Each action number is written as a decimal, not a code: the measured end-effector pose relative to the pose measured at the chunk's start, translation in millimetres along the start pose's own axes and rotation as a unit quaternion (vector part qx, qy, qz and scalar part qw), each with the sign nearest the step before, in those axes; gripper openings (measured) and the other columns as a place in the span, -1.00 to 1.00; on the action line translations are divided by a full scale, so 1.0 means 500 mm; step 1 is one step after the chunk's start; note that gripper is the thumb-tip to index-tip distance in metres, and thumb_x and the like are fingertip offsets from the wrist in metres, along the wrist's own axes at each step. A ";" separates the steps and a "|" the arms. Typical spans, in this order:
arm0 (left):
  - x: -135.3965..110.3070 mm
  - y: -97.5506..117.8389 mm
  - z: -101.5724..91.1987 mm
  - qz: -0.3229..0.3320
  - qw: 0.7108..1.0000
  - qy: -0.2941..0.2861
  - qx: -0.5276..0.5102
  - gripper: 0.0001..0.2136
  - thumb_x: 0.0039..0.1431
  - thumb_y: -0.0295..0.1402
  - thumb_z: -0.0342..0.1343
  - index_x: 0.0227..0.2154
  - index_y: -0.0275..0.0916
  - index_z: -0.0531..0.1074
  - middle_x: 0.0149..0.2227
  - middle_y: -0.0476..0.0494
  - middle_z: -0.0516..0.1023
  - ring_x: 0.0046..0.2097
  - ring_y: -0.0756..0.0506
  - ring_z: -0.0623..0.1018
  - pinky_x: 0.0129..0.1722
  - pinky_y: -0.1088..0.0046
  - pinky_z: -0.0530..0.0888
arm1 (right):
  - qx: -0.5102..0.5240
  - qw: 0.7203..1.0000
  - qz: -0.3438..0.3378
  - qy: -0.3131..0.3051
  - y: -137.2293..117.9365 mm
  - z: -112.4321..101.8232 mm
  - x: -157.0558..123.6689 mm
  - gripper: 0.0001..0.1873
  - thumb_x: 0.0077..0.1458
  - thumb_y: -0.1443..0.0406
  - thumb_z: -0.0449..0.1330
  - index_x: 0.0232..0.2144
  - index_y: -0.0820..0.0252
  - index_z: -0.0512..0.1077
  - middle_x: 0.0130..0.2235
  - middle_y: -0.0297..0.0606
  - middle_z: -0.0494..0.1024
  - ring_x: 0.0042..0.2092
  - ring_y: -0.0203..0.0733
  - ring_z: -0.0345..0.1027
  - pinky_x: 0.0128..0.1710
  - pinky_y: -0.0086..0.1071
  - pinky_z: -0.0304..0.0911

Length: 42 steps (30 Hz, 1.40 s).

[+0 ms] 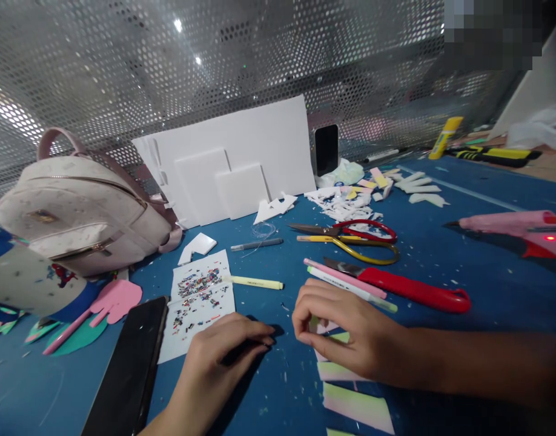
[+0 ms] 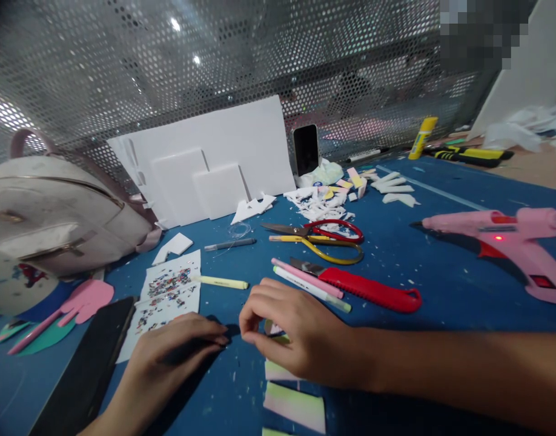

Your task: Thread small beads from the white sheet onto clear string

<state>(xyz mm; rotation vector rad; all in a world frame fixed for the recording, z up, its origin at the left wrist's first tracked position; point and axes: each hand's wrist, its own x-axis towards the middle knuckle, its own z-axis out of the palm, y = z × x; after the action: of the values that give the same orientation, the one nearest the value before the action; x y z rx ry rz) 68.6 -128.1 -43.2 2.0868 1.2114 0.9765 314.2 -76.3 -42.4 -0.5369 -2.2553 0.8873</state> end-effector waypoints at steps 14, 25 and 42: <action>-0.003 0.014 0.012 -0.063 0.997 0.020 -0.037 -0.83 0.18 -0.49 0.32 -0.21 -0.09 0.63 -0.35 -0.04 0.72 -0.28 -0.14 0.68 -0.18 0.36 0.53 | -0.031 0.999 -0.014 -0.016 0.004 0.003 -0.001 -0.92 0.28 0.42 0.16 -0.30 0.21 0.39 -0.27 -0.25 0.50 -0.21 -0.18 0.25 -0.24 -0.33 0.12; -0.019 0.018 0.019 -0.066 0.996 0.024 -0.061 -0.74 0.21 -0.47 0.31 -0.10 0.02 0.59 -0.32 0.06 0.76 -0.27 -0.12 0.71 -0.12 0.35 0.52 | -0.050 0.998 -0.022 -0.025 0.002 0.004 -0.001 -0.90 0.25 0.46 0.15 -0.33 0.22 0.39 -0.30 -0.28 0.47 -0.23 -0.20 0.22 -0.26 -0.36 0.08; -0.017 0.018 0.016 -0.138 0.982 0.016 -0.128 -0.76 0.19 -0.49 0.31 -0.12 -0.05 0.61 -0.33 0.05 0.77 -0.27 -0.06 0.73 -0.09 0.49 0.62 | -0.051 0.998 -0.030 -0.021 0.001 0.005 -0.001 -0.89 0.25 0.49 0.15 -0.32 0.25 0.38 -0.31 -0.29 0.45 -0.24 -0.23 0.21 -0.27 -0.38 0.09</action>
<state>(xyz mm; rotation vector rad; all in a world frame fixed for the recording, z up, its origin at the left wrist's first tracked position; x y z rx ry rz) 76.6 -140.2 -44.0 1.6600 1.2751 0.9815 312.9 -77.6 -44.4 -0.4967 -2.3521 0.7639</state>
